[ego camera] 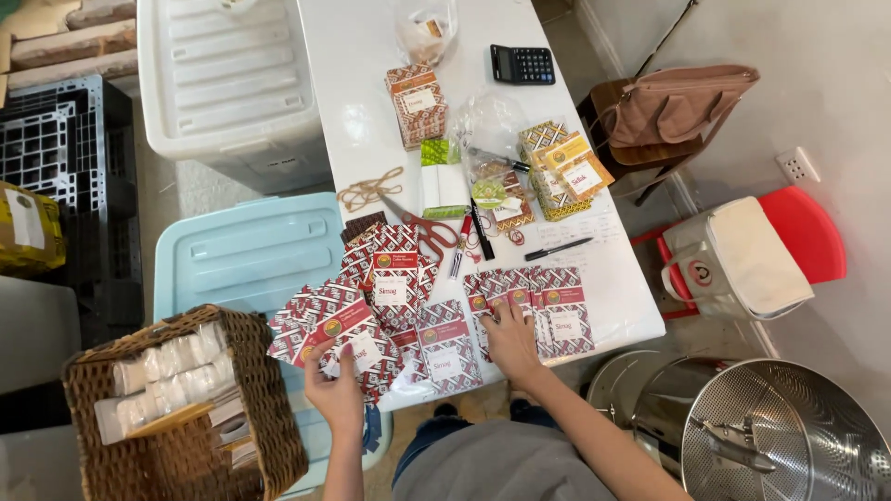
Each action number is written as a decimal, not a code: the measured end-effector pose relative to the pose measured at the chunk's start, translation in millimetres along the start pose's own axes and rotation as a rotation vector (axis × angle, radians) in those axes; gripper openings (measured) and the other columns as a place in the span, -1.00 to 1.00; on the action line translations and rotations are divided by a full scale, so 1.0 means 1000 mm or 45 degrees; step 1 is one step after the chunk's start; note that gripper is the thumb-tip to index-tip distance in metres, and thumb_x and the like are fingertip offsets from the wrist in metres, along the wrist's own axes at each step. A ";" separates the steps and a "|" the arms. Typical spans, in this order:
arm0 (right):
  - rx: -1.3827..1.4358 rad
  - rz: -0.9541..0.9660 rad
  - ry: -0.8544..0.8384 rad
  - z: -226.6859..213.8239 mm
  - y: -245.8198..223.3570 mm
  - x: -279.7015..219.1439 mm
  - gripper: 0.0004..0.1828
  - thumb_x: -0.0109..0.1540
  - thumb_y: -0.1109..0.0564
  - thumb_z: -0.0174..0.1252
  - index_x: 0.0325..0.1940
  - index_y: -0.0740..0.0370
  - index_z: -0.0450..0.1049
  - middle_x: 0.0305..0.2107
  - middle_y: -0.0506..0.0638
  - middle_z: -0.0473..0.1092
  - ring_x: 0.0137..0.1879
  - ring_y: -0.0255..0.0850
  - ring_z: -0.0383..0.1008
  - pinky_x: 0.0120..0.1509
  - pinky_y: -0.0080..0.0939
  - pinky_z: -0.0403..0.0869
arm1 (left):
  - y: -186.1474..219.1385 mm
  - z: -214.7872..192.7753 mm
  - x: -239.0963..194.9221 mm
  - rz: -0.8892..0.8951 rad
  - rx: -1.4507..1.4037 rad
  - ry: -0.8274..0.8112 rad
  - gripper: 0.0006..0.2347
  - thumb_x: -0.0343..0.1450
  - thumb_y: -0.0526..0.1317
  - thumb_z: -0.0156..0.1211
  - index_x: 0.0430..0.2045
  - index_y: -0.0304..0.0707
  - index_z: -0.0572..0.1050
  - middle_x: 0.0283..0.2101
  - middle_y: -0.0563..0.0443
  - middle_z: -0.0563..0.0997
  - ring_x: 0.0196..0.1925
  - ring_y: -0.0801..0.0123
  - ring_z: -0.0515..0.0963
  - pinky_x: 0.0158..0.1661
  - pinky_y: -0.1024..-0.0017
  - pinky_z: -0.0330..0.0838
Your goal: The person organizes and sorts various coffee packets on a white table, handling individual and bundled packets, placing some into small plastic bags, and writing notes on a piece of paper.
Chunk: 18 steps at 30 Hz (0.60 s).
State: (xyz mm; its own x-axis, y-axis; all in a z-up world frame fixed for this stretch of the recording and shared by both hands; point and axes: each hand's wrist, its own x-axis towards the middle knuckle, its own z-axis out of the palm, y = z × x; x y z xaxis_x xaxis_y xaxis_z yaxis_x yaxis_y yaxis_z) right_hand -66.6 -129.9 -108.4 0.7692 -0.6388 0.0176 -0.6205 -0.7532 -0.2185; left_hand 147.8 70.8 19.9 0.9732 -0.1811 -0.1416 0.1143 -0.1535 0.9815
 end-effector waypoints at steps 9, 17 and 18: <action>0.046 -0.118 0.136 -0.023 -0.019 0.005 -0.62 0.23 0.02 0.15 0.15 -0.12 0.47 -0.03 0.12 0.36 -0.04 0.05 0.32 -0.20 0.08 0.30 | -0.017 -0.017 0.012 0.138 0.109 0.098 -0.83 0.41 -0.31 0.32 -0.16 -0.21 0.54 -0.06 0.00 0.59 0.06 0.33 0.52 0.14 0.40 0.36; -0.051 -0.049 0.030 -0.022 -0.020 0.005 -0.80 0.22 0.04 0.14 -0.07 0.00 0.51 0.05 0.17 0.34 0.03 0.09 0.32 -0.16 0.14 0.33 | -0.011 -0.019 0.006 0.097 0.071 0.113 -0.83 0.40 -0.33 0.31 -0.17 -0.20 0.54 -0.04 -0.03 0.59 0.06 0.33 0.55 0.10 0.39 0.43; -0.032 -0.035 0.061 -0.020 -0.019 0.005 -0.80 0.22 0.04 0.14 -0.08 -0.02 0.51 0.01 0.15 0.33 0.02 0.08 0.31 -0.17 0.13 0.31 | -0.009 -0.019 0.005 0.062 0.063 0.117 -0.83 0.40 -0.31 0.32 -0.17 -0.18 0.54 -0.04 -0.02 0.59 0.05 0.34 0.55 0.07 0.41 0.44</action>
State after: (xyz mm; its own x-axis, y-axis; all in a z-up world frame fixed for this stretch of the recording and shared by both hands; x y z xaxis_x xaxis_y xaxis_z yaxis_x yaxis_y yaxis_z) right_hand -54.3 -122.0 -84.3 0.7781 -0.6242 0.0704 -0.6034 -0.7738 -0.1928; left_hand 155.5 89.4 12.4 0.9918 -0.1002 -0.0792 0.0585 -0.1950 0.9791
